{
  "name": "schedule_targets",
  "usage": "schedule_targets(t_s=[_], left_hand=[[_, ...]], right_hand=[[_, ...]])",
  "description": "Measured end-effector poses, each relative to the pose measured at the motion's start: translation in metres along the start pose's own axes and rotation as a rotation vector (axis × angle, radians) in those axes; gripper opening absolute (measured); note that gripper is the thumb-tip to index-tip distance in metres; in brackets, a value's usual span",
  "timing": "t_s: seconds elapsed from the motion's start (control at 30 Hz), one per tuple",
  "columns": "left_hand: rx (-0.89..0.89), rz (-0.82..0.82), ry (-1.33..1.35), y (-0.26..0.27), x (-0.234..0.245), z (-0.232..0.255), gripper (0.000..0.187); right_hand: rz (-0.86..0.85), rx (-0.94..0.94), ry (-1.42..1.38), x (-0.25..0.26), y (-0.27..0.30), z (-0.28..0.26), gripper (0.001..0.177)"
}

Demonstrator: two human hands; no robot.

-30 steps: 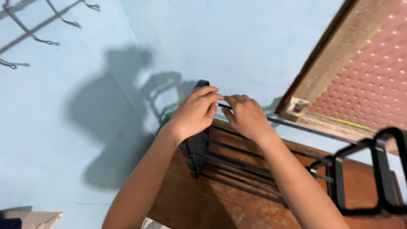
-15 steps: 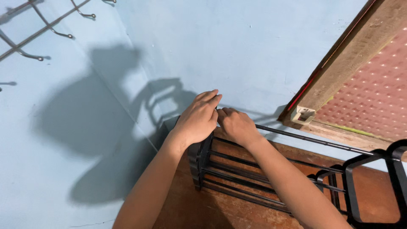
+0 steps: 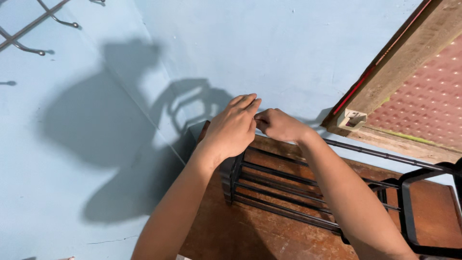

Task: The person assembles a black metal shoe rack by inserting multiple thin rods into slots on the side frames. The person repeatedly picks up rods from a wooden table and slides them into the rack, then removes and reinserts them several times. The task continues with the rack remaining on the table throughout.

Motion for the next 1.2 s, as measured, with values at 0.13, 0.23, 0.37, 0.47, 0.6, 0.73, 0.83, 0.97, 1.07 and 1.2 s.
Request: schedule_targets(t_s=[0.13,0.23,0.37,0.47,0.6,0.73,0.83,0.97,1.07,1.2], left_hand=[[0.046,-0.017,0.004,0.000,0.000,-0.007,0.050],[0.063,-0.039,0.018,-0.002,-0.002,-0.007,0.047],[-0.045,0.081,-0.005,-0.001,0.011,0.008,0.041],[-0.220,0.322,-0.089,0.019,0.036,0.028,0.033],[-0.323,0.273,-0.018,0.049,0.038,0.059,0.033],[-0.382,0.167,0.196,0.084,0.018,0.087,0.030],[-0.291,-0.014,0.346,0.090,-0.020,0.088,0.030],[-0.194,-0.235,0.596,0.099,-0.083,0.075,0.038],[-0.100,-0.500,0.864,0.118,-0.140,0.068,0.040],[-0.047,-0.560,1.250,0.142,-0.181,0.075,0.040]], right_hand=[[0.081,-0.086,0.184,0.004,0.023,-0.007,0.023],[0.232,0.076,0.335,0.010,0.048,-0.030,0.024],[0.321,0.247,0.467,0.000,0.080,-0.059,0.025],[0.337,0.309,0.516,-0.010,0.100,-0.071,0.025],[0.466,0.451,0.566,-0.025,0.131,-0.087,0.026],[0.379,0.393,0.626,-0.063,0.143,-0.076,0.020],[0.253,0.330,0.650,-0.096,0.155,-0.063,0.014],[0.339,0.567,0.591,-0.130,0.191,-0.079,0.020],[0.423,0.682,0.632,-0.151,0.220,-0.088,0.026],[0.350,0.693,0.655,-0.171,0.248,-0.088,0.036]])
Point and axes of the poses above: each hand's wrist, its own y-axis away from the middle knuckle, its own x-axis out of the back of the hand, z = x × y, the point moved 8 cm from there along -y, towards the middle knuckle, and after that the axes turned 3 degrees about x, right-handed, at the moved point
